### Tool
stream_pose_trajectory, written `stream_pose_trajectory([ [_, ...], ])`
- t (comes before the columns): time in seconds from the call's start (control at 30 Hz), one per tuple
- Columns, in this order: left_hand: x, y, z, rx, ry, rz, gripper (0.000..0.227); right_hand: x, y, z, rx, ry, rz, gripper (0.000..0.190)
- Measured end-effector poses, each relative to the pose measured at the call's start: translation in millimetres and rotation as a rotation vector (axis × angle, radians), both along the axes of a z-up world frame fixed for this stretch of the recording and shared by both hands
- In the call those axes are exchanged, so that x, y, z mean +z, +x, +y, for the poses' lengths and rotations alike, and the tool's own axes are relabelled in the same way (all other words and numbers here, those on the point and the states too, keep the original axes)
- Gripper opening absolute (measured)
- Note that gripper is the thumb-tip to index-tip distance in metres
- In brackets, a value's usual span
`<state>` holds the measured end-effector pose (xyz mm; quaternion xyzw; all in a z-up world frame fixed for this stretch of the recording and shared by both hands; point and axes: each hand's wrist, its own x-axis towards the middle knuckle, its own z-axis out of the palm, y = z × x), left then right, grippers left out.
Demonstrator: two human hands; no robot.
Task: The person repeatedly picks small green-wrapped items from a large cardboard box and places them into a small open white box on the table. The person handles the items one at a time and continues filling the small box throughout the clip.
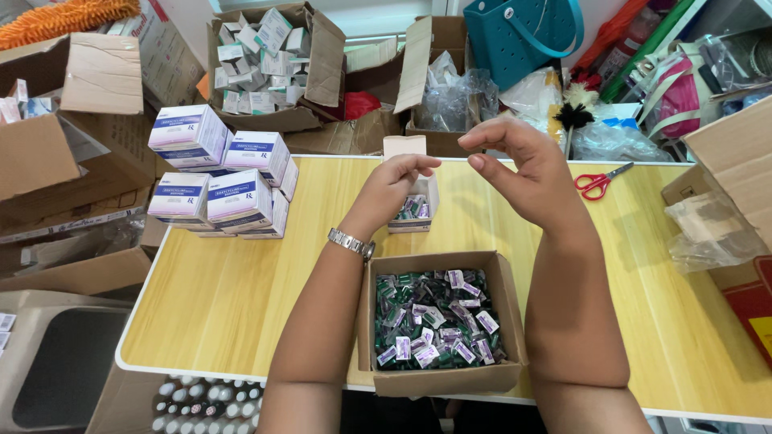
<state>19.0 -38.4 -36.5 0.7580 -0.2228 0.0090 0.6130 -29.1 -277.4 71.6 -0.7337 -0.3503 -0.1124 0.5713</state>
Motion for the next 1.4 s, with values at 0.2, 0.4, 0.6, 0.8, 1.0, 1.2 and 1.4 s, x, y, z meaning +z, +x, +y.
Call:
stream_pose_trajectory([
  [0.2, 41, -23, 0, -0.013, 0.042, -0.067, 0.043, 2, -4, -1, -0.02, -0.031, -0.032, 0.017],
  [0.4, 68, -54, 12, -0.08, 0.297, -0.209, 0.034, 6, -8, 0, -0.038, -0.082, -0.081, 0.018],
  [0.6, 76, -49, 3, 0.026, 0.363, -0.398, 0.022, 19, -17, 4, -0.107, -0.232, -0.221, 0.02],
  [0.8, 115, -104, 23, 0.011, 0.187, -0.188, 0.019, 44, -61, -4, 0.133, -0.519, 0.083, 0.015],
  [1.0, 106, -185, -5, -0.222, 1.071, -0.179, 0.013, 9, -128, 53, 0.312, -1.352, 0.247, 0.046],
  [1.2, 57, -191, -27, -0.171, 1.227, -0.2, 0.011, -33, -129, 46, 0.179, -1.379, 0.108, 0.043],
  [1.4, 60, -176, -12, -0.067, 0.932, -0.207, 0.015, -50, -111, 27, 0.026, -0.992, 0.072, 0.009],
])
